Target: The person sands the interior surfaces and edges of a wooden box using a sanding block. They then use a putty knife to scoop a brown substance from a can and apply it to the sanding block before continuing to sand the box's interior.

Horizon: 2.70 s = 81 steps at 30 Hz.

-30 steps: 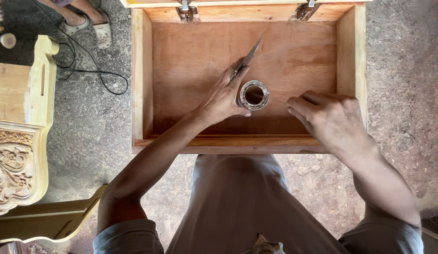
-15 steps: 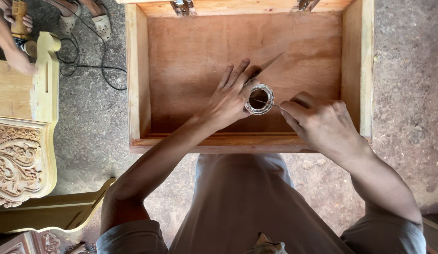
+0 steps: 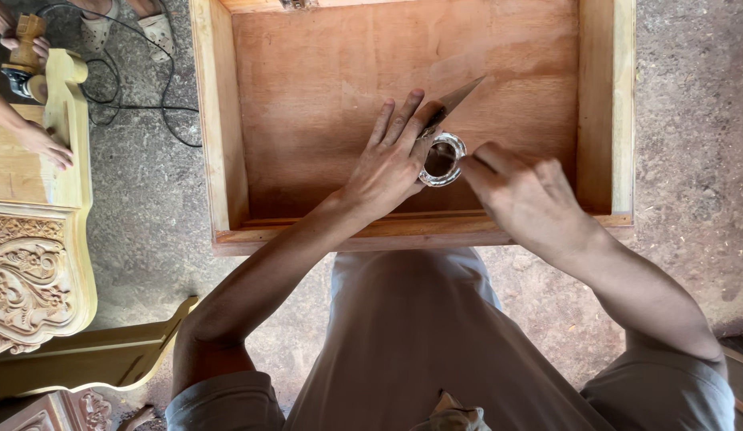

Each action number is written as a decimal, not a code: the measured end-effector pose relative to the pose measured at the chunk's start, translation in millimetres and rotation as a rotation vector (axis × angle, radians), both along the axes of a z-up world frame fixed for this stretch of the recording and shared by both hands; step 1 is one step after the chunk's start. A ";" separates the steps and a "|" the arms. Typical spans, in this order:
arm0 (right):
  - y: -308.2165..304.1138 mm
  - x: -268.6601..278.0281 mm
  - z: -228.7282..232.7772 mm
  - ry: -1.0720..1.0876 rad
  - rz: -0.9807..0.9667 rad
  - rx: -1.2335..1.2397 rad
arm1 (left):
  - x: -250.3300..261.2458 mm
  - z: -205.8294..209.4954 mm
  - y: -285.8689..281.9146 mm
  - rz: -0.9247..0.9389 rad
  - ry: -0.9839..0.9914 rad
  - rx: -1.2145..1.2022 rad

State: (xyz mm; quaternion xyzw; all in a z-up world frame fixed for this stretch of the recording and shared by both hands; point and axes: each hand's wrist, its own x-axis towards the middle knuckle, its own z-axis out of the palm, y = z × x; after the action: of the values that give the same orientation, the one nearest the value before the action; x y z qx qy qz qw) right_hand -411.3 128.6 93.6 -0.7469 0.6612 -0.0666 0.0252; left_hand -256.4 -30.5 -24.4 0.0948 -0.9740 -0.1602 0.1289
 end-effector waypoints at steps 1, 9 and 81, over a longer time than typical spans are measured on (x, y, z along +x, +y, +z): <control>0.5 0.5 0.2 -0.006 0.008 0.009 | 0.5 0.6 0.2 0.004 -0.005 -0.003; 0.7 1.4 0.5 0.026 0.015 -0.073 | -3.0 -3.0 2.4 0.022 0.054 -0.049; 20.5 -34.8 -70.8 -1.160 -0.489 0.155 | 102.5 24.6 -35.6 0.534 0.619 1.648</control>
State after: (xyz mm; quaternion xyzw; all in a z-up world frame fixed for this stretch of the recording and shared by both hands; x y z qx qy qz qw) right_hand -446.1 149.2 22.8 -0.4126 0.6946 -0.4162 0.4173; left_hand -153.9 -66.1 0.2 0.3311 -0.4197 -0.7869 0.3082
